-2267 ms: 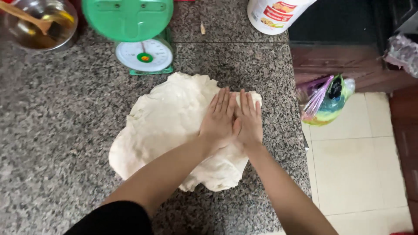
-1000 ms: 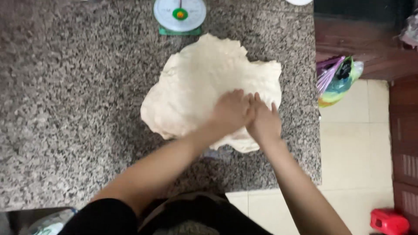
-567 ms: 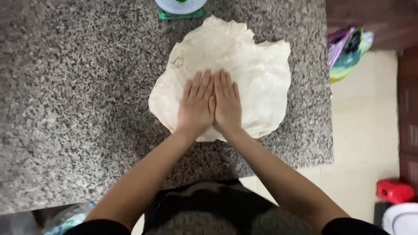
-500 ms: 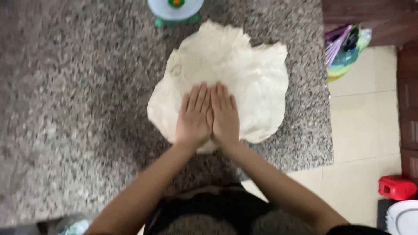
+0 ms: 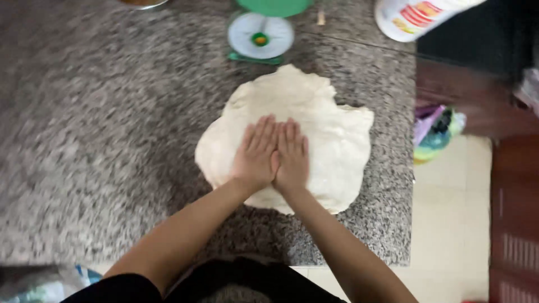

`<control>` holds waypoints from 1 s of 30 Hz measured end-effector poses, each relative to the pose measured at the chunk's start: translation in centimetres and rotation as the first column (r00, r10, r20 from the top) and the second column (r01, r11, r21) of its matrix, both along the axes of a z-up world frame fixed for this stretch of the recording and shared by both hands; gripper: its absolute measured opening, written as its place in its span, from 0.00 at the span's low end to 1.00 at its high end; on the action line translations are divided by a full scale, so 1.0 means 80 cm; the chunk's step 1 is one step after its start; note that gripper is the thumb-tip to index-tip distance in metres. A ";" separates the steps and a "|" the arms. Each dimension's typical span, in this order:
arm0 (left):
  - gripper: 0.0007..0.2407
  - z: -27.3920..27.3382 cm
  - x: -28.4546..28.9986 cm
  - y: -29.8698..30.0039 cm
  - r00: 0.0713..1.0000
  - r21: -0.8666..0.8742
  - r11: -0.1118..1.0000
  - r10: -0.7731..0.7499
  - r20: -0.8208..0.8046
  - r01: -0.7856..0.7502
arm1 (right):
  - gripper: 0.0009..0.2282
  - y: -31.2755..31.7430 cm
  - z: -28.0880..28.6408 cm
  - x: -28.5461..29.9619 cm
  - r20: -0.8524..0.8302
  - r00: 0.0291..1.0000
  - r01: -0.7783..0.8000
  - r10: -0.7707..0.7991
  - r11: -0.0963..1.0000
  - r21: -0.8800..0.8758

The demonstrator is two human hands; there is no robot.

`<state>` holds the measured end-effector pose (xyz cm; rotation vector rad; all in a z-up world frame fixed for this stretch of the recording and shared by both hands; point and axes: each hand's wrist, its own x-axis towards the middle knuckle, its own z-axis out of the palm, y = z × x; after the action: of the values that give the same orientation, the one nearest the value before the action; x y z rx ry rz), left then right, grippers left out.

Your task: Kneading and cutting bread dough into smaller portions on a granite countertop.

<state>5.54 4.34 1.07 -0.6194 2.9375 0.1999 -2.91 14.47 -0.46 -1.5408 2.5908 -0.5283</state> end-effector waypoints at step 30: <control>0.29 -0.051 0.083 -0.103 0.917 0.378 0.916 0.258 -0.306 -0.132 | 0.29 -0.130 0.033 0.046 0.019 0.989 -0.150 0.149 0.988 0.037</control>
<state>12.19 -3.86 -3.00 -0.9029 3.0356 0.9276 0.76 4.08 2.17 -1.6931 2.4326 -0.4714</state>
